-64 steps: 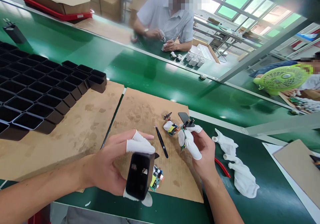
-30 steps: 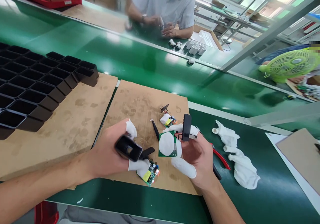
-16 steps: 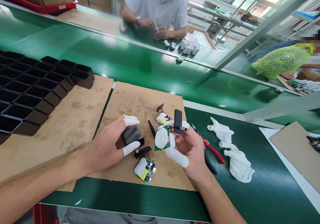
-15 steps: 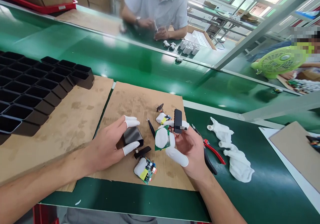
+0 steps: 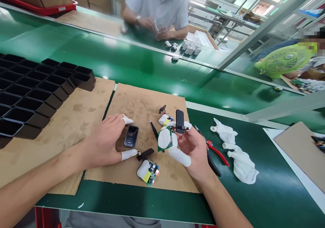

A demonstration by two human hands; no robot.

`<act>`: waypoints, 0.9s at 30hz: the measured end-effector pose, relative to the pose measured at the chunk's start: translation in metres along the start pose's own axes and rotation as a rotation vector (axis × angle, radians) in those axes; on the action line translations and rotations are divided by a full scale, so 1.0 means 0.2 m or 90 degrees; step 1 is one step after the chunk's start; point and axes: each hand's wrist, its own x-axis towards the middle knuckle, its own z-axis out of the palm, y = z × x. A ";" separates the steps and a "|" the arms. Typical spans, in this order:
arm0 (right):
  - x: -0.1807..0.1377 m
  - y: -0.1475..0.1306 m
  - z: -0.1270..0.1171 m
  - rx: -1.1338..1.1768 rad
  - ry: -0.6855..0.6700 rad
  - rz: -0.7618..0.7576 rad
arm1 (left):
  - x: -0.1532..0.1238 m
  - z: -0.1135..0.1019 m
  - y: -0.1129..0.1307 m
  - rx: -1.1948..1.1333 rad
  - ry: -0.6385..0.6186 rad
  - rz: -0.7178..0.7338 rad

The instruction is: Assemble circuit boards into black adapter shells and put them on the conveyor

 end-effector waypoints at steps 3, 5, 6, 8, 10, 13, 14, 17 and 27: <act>-0.01 -0.02 0.01 0.001 0.015 -0.009 | 0.01 -0.01 0.01 -0.132 -0.047 -0.041; -0.02 -0.03 0.02 0.003 0.036 -0.026 | 0.01 -0.01 0.04 -0.228 -0.027 -0.059; -0.03 -0.04 0.03 0.005 0.044 -0.037 | 0.01 0.00 0.05 -0.258 -0.003 -0.050; -0.07 -0.05 0.05 0.020 0.035 -0.058 | 0.01 0.02 0.09 -0.268 0.065 0.009; -0.10 -0.05 0.08 0.032 0.009 -0.076 | 0.01 0.06 0.11 -0.240 0.117 0.079; -0.13 -0.05 0.10 0.021 -0.010 -0.091 | 0.01 0.10 0.13 -0.230 0.132 0.131; -0.13 -0.06 0.10 0.015 -0.017 -0.086 | 0.01 0.11 0.13 -0.235 0.127 0.136; -0.11 -0.07 0.09 0.026 -0.063 -0.080 | 0.01 0.12 0.12 -0.235 0.123 0.148; -0.08 -0.11 0.09 -0.044 -0.065 -0.106 | -0.01 0.12 0.11 -0.176 0.109 0.131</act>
